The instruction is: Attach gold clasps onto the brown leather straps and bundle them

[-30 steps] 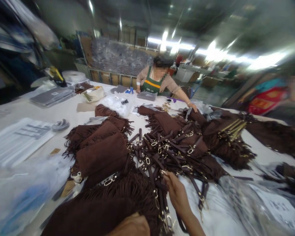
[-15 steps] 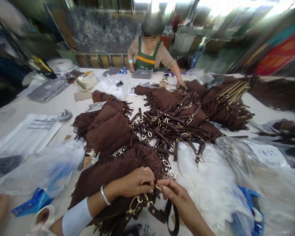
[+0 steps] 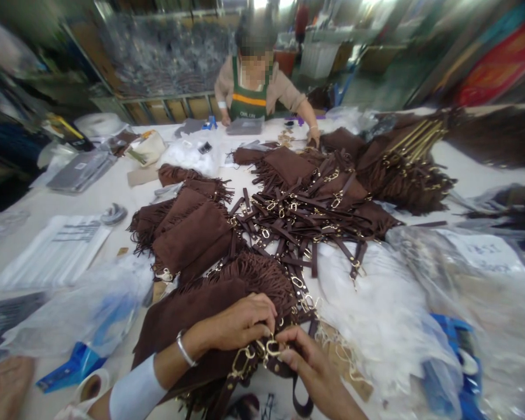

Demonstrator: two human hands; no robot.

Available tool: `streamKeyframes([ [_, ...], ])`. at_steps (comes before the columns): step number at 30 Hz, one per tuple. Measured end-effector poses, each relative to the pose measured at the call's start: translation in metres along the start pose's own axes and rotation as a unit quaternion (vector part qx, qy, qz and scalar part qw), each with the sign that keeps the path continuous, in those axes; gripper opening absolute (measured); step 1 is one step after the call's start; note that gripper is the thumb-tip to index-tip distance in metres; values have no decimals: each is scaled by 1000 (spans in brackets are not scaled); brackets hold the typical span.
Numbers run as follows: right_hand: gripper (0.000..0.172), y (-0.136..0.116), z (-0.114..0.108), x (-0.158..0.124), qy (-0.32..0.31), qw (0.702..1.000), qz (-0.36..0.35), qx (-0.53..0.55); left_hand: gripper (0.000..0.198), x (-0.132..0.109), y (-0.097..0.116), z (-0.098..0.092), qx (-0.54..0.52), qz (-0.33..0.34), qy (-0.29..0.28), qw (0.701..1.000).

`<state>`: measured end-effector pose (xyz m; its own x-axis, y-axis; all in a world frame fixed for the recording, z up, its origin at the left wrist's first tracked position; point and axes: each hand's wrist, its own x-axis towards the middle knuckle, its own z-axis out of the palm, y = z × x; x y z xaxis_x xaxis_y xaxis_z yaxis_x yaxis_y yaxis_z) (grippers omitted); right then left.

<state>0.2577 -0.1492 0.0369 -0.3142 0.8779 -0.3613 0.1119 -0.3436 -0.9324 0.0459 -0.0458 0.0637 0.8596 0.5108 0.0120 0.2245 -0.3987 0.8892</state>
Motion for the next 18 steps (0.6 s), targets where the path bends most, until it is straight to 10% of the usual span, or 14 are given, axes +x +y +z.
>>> streamKeyframes([
  [18, 31, -3, -11, 15, -32, 999, 15, 15, 19, 1, -4, 0, -16, -39, 8, 999],
])
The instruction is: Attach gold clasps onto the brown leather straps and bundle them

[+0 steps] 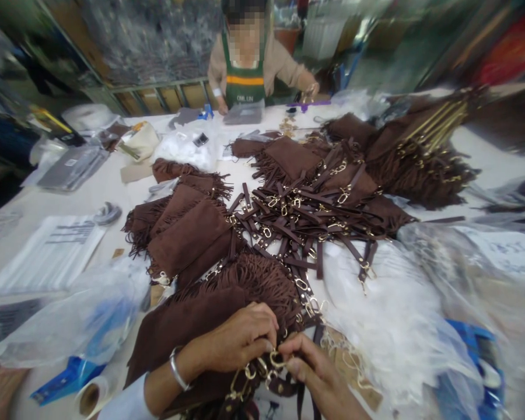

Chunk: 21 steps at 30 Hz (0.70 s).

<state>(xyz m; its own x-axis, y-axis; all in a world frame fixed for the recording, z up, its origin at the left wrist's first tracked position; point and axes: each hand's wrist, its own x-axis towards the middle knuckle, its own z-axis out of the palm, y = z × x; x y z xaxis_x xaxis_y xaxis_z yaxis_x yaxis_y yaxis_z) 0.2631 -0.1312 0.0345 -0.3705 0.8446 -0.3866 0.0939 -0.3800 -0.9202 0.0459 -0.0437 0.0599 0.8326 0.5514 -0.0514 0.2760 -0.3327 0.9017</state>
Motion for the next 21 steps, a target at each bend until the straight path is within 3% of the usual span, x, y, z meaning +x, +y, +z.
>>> streamKeyframes([
  [10, 32, 0, -2, 5, -17, 1000, 11, -21, 14, 1, 0, 1, -9, -12, 5, 1000],
  [17, 31, 5, -5, 5, 11, 999, 10, -30, 11, 0, -1, 1, -18, -2, 10, 1000],
  [21, 31, 3, -5, -3, 60, 996, 31, -51, 9, 0, 6, 1, 11, -6, 1, 1000],
])
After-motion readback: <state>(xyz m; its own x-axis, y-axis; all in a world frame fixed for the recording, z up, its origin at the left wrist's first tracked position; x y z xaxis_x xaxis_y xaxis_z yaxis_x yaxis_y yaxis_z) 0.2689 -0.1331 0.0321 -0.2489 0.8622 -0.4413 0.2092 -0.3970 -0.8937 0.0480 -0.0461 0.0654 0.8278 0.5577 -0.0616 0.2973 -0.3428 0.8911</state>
